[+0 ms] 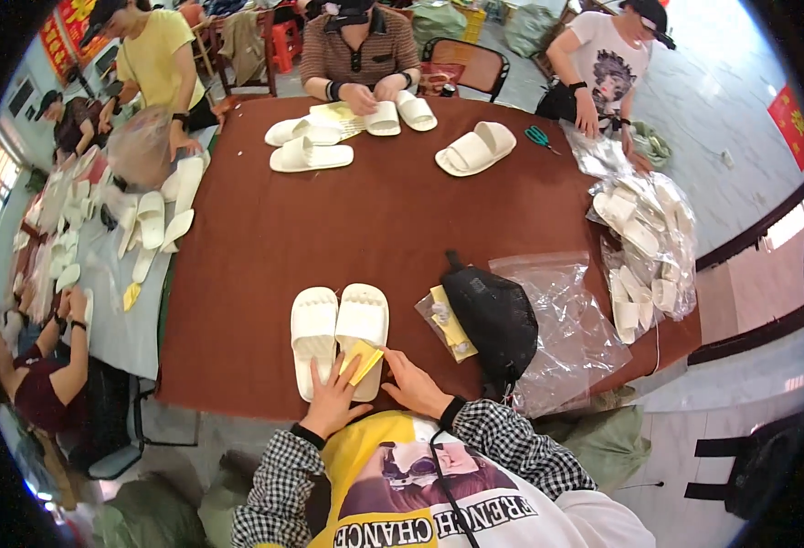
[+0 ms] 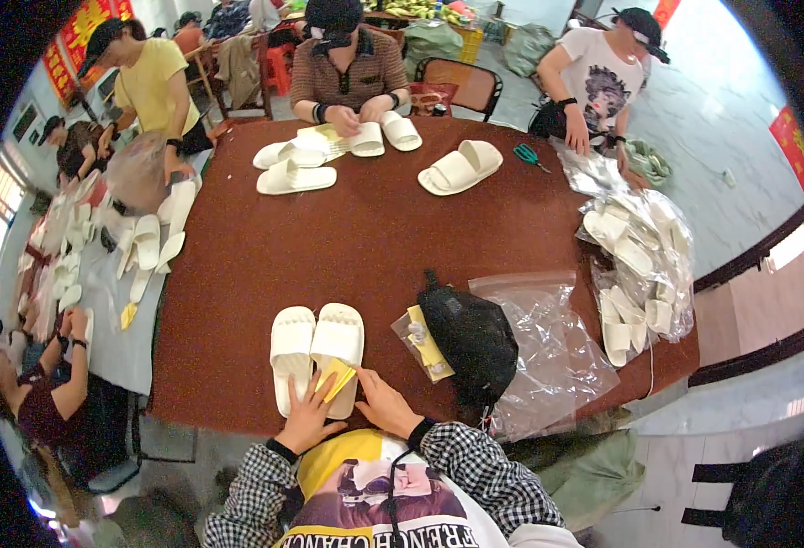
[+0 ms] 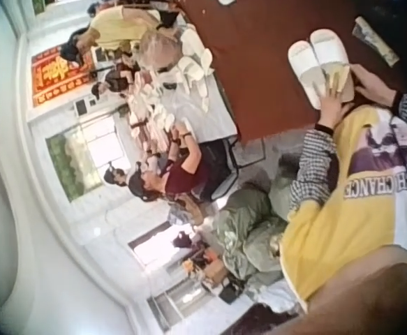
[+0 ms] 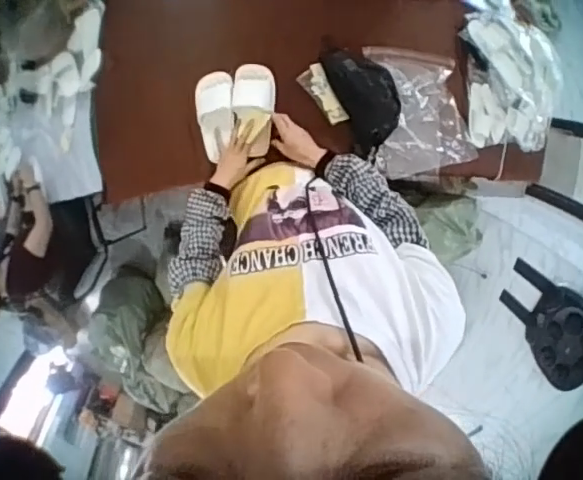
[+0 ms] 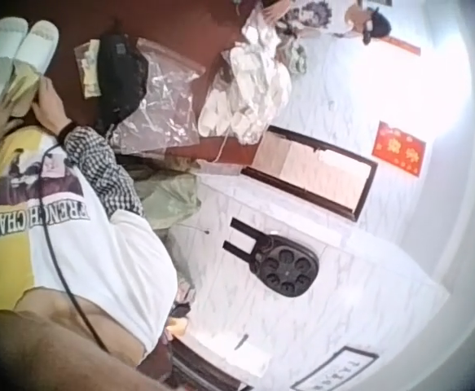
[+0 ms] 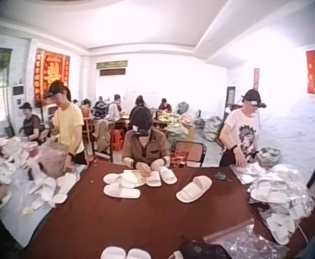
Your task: Tagging footwear with size/price stickers and placing them into plastic packaging.
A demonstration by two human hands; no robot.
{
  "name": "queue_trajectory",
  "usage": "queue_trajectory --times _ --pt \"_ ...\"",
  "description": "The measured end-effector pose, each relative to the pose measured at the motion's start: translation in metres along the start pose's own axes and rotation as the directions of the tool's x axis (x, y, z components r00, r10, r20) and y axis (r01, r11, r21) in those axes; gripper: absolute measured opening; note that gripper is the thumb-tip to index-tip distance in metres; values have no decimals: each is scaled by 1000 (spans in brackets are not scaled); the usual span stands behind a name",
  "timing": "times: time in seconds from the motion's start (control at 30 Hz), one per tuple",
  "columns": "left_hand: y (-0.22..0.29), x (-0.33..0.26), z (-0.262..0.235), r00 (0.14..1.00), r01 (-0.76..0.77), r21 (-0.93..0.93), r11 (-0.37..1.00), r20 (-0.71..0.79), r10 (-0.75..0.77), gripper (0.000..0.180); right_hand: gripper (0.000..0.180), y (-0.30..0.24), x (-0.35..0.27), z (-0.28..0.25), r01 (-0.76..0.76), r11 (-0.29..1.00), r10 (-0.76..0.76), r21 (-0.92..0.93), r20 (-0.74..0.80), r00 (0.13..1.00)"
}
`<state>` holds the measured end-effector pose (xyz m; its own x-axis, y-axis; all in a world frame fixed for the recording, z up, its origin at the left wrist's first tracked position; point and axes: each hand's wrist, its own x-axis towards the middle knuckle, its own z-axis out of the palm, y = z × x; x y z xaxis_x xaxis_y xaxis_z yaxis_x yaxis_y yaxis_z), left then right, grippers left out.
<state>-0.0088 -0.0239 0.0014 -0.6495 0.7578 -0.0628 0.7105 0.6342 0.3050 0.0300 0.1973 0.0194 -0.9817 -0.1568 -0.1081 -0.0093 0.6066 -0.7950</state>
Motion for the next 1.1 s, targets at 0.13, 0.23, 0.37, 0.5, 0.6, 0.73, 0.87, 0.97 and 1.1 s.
queue_trajectory --times 0.13,0.23,0.37,0.5,0.6,0.73,0.87,0.97,1.1 --pt "-23 -11 -10 999 -37 -77 996 -30 35 74 64 3 0 7 134 990 -130 -52 79 988" --pt "-19 -14 -10 998 64 -141 988 -18 -67 69 63 -3 1 5 201 971 -173 -128 203 964" --pt "10 -9 9 971 198 -105 974 -113 -210 63 61 0 2 5 204 975 -183 -86 210 960" --pt "22 -8 20 953 271 5 962 -145 -268 57 60 7 0 9 262 958 -239 -117 182 954" --pt "21 -9 24 948 280 16 960 -163 -274 54 60 5 1 10 273 956 -252 -110 177 952" --pt "11 -13 16 935 330 41 943 -152 -320 57 53 8 0 12 268 952 -224 -148 257 940" --pt "-9 -20 7 922 367 59 928 -159 -354 61 47 11 -6 8 247 961 -216 -123 225 950" --pt "-33 -23 -3 907 402 36 915 -156 -392 61 43 10 -12 -4 203 977 -184 -60 235 954" --pt "-77 -34 -5 882 445 69 893 -206 -423 61 43 -5 -6 -42 105 994 -82 -34 405 911"
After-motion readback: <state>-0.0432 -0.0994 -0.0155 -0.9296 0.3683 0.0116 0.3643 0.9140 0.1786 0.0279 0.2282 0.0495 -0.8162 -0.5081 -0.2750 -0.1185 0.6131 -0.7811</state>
